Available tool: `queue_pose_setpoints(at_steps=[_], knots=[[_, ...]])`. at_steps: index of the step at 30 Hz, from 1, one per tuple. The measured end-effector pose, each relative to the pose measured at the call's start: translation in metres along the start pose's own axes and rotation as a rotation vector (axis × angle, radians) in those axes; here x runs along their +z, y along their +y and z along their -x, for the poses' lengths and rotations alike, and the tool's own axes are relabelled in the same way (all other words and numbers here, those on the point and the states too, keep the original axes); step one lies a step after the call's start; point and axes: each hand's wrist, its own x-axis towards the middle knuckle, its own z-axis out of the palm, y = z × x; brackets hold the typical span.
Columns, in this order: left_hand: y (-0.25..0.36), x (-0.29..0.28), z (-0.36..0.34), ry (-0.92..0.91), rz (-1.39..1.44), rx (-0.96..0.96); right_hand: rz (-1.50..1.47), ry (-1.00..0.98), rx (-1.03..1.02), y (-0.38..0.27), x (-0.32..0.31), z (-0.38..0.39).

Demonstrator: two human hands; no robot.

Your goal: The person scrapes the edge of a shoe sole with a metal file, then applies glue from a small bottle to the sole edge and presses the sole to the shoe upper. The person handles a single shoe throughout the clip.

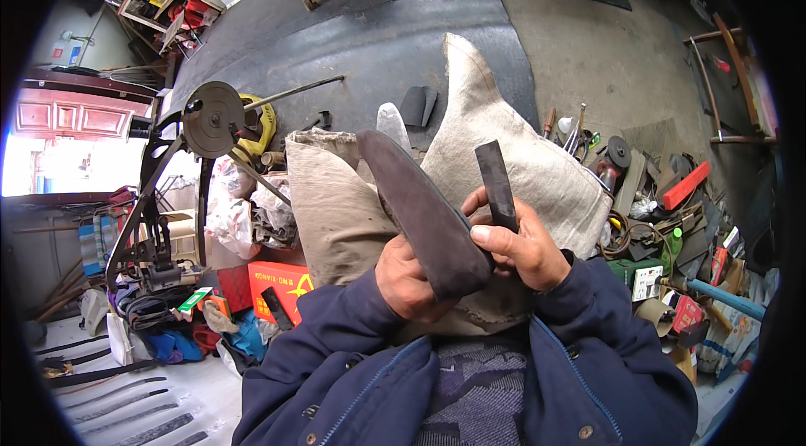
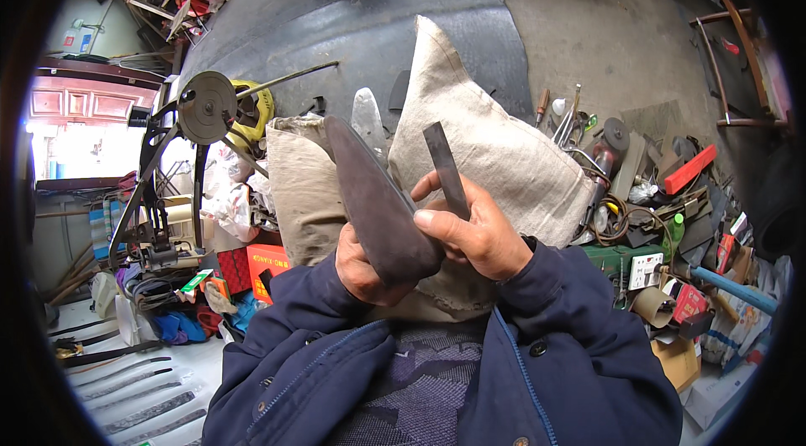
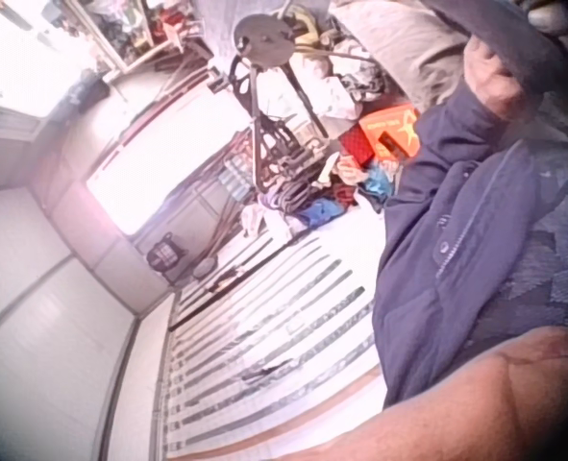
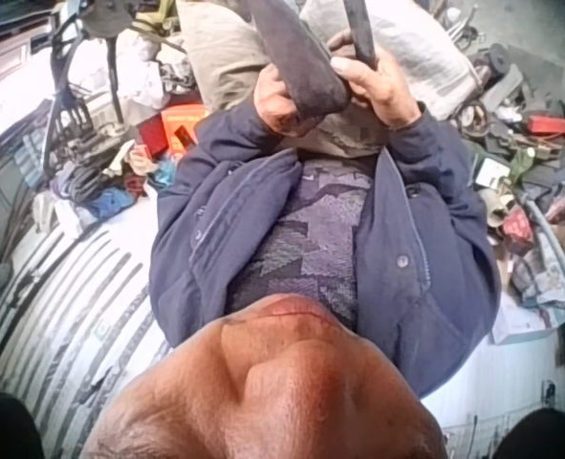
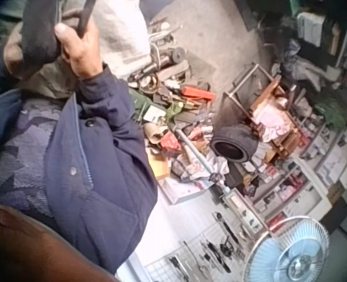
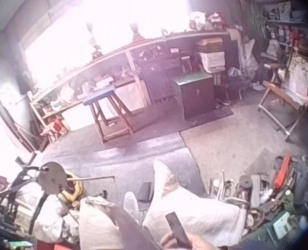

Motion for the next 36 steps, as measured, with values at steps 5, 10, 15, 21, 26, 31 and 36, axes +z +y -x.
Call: queue_pose_setpoints(at_steps=[5,10,15,21,26,31,36], knots=[[0.003,-0.016,-0.005,0.007,-0.065,0.011,-0.022,0.043,-0.035,0.004,-0.001,-0.002],[0.018,-0.004,-0.006,0.286,0.446,-0.446,-0.006,0.059,-0.033,0.008,-0.001,-0.003],[0.022,0.001,-0.006,0.412,0.777,-0.692,0.040,0.064,0.028,0.007,-0.002,-0.007],[0.022,-0.001,-0.008,0.432,0.815,-0.697,-0.008,0.078,0.044,0.004,0.001,-0.008],[0.020,0.001,-0.007,0.459,0.822,-0.744,0.002,0.100,0.025,0.005,0.003,-0.010],[0.018,0.001,-0.007,0.475,0.851,-0.714,-0.030,0.090,0.005,0.003,0.005,-0.009],[0.009,-0.004,-0.009,0.528,1.023,-0.813,0.161,0.131,-0.056,0.010,0.008,-0.010]])
